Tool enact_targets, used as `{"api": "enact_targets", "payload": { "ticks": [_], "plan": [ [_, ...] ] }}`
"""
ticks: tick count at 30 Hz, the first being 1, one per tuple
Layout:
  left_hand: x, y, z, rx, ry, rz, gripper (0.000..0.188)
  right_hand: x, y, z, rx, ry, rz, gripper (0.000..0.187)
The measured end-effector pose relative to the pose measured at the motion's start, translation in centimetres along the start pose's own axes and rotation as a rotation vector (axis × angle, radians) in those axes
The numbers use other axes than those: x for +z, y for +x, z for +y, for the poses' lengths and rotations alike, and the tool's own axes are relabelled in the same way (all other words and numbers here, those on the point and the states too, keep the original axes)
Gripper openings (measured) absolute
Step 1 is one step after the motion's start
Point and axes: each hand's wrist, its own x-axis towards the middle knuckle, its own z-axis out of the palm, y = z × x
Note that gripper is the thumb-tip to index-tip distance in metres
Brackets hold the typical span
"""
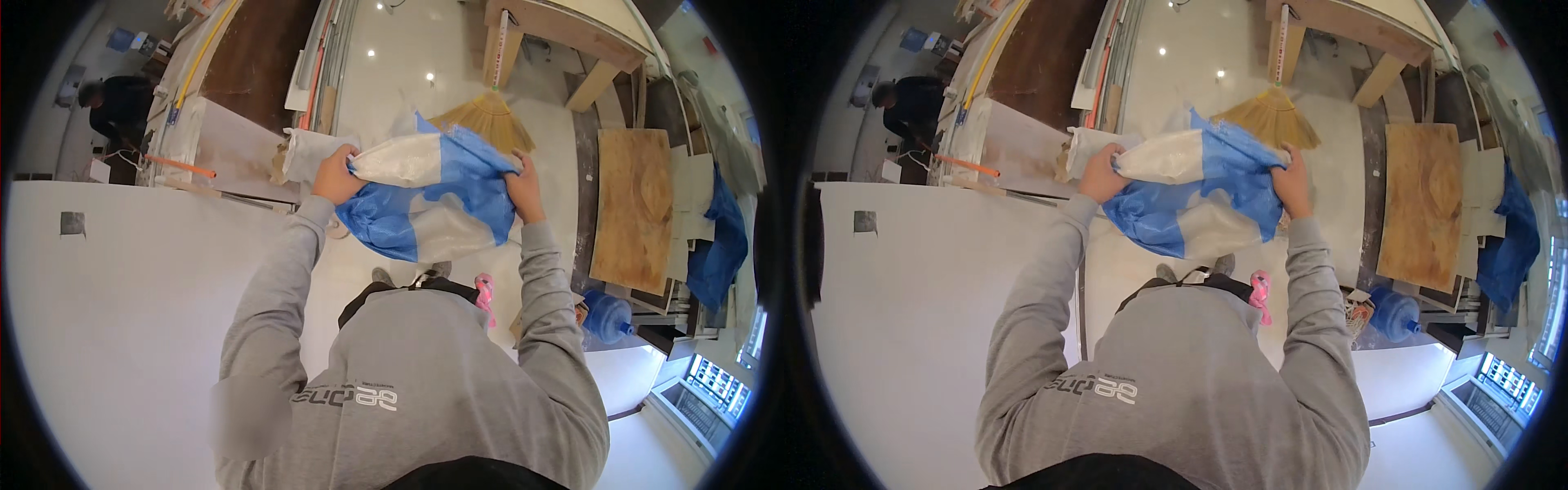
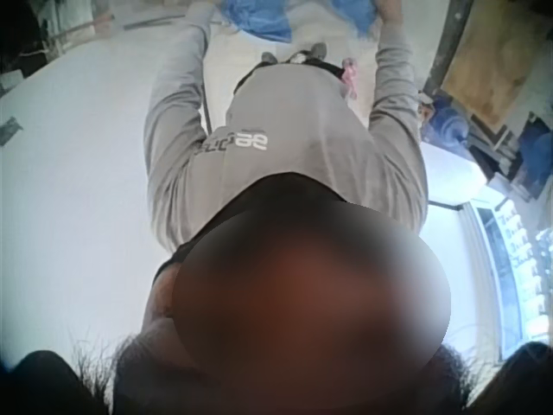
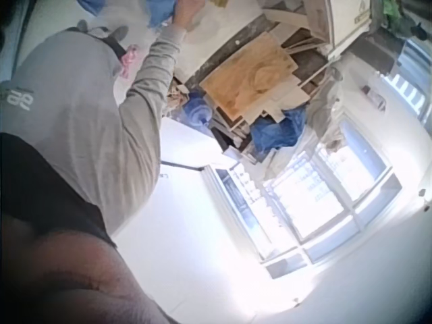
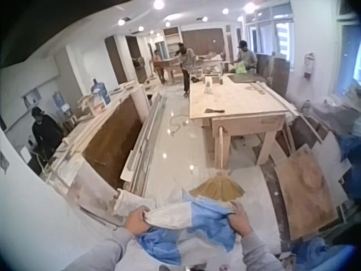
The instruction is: The person sweeps debris on the floor using a broom and dustpan, then empties the collected debris into a blue plastic bag. The person also picks up a piece of wood and places it into the bag.
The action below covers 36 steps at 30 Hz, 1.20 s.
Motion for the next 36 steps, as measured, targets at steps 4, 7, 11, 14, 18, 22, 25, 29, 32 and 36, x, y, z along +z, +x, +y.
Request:
{"api": "enact_targets", "payload": {
  "ticks": [4, 7, 11, 14, 18, 22, 25, 29, 32, 36],
  "plan": [
    [0.4, -0.7, -0.1, 0.050, 0.120, 0.049, 0.059, -1.7, 2.7, -5.6, -0.158, -0.111, 0.050, 0.051],
    [-1.0, 0.2, 0.7, -0.086, 0.102, 0.192, 0.059, -2.8, 1.6, -10.3, -0.316, -0.160, 0.143, 0.046],
    [-2.1, -0.9, 6.1, 0.105, -0.322, 0.785, 0.059, -1.5, -4.3, -14.7, -0.569, -0.286, 0.357, 0.044],
    [3.6, -2.3, -0.5, 0.219, 0.107, 0.352, 0.059, 0.4, -3.5, -7.3, -0.408, -0.574, 0.241, 0.042],
    [3.3, -1.6, -6.1, -0.050, 0.019, 0.197, 0.053, -2.9, 0.8, 0.8, -0.265, -0.495, 0.197, 0.033],
    [-0.3, -2.1, 1.7, 0.043, -0.221, 0.278, 0.041, -4.1, -0.8, -4.4, -0.210, -0.395, 0.227, 0.028],
    [-1.4, -3.5, 3.9, 0.386, -0.289, 0.308, 0.037, -5.0, -1.3, -6.9, -0.232, -0.257, 0.199, 0.031],
    [-2.9, -7.0, 4.4, 0.471, -0.104, 0.147, 0.032, -6.5, -4.4, -8.5, -0.301, -0.094, 0.122, 0.033],
    [-2.8, -10.1, 5.3, 0.316, 0.044, 0.132, 0.036, -7.4, -7.4, -8.6, -0.341, -0.124, 0.134, 0.028],
    [-2.2, -12.4, 6.8, 0.187, 0.063, 0.087, 0.047, -7.4, -10.8, -9.0, -0.342, -0.184, 0.190, 0.025]
  ]
}}
